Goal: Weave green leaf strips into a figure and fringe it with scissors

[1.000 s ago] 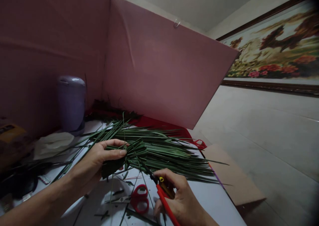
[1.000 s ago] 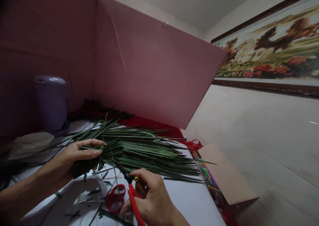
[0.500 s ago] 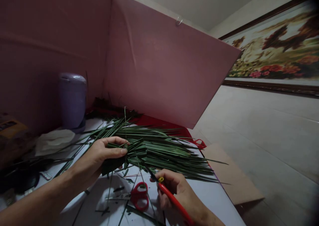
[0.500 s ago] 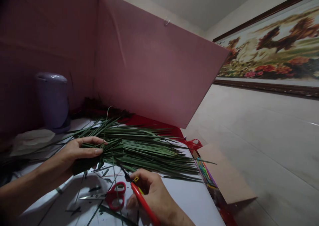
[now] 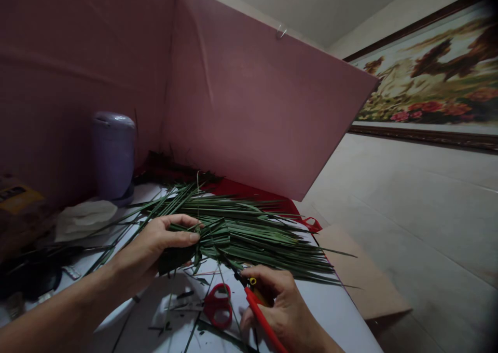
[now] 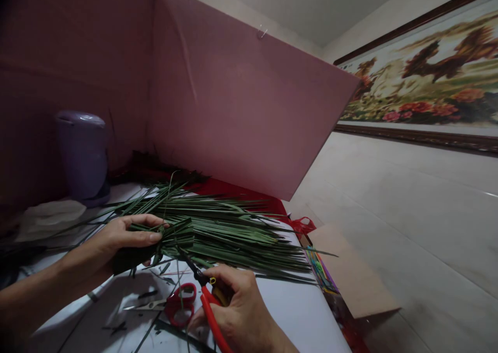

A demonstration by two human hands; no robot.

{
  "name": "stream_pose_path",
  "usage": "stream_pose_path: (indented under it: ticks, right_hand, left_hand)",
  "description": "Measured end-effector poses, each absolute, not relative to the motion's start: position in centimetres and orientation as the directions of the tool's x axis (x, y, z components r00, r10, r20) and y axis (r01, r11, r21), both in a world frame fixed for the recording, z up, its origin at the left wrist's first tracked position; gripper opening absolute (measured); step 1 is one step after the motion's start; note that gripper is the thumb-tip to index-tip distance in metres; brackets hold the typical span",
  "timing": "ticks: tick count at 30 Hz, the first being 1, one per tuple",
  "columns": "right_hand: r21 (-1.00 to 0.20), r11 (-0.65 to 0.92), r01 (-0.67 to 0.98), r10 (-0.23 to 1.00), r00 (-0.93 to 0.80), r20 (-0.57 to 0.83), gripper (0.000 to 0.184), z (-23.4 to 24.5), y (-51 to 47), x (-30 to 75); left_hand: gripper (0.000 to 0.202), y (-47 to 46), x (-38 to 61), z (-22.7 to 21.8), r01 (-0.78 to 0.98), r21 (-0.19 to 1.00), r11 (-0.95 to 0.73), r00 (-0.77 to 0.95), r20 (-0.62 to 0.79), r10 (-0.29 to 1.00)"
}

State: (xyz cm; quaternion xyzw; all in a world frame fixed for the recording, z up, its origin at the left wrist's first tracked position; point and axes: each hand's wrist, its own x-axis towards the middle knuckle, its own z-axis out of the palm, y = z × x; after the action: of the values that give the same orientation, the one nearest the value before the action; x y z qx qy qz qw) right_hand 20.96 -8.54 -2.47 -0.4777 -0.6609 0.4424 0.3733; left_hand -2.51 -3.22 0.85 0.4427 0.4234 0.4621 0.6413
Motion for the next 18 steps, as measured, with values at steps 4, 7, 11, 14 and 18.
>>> stream_pose_path:
  ticks: [4, 7, 11, 14, 18]
  right_hand:
    - [-0.931, 0.193, 0.311, 0.954, -0.281, 0.104, 0.037, -2.97, -8.36, 21.25]
    - [-0.914, 0.24, 0.327, 0.95, -0.273, 0.152, 0.037, -3.35, -8.19, 21.35]
    - [-0.907, 0.255, 0.334, 0.945, -0.283, 0.162, 0.039, -3.55, -8.03, 21.41]
    - [-0.9, 0.269, 0.344, 0.942, -0.288, 0.171, 0.041, -3.34, -8.04, 21.39]
    - [-0.889, 0.275, 0.365, 0.943, -0.282, 0.176, 0.039, -3.19, -8.09, 21.38]
  left_hand:
    - [0.021, -3.23, -2.54, 0.9, -0.235, 0.956, 0.177, 0.225, -0.124, 0.967]
    - [0.023, -3.21, -2.52, 0.92, -0.237, 0.955, 0.177, 0.214, -0.126, 0.969]
    - [0.022, -3.17, -2.48, 0.98, -0.233, 0.958, 0.17, 0.211, -0.121, 0.97]
    - [0.021, -3.21, -2.49, 1.05, -0.23, 0.959, 0.167, 0.218, -0.116, 0.969]
    - [0.02, -3.22, -2.58, 0.95, -0.23, 0.959, 0.164, 0.222, -0.112, 0.969]
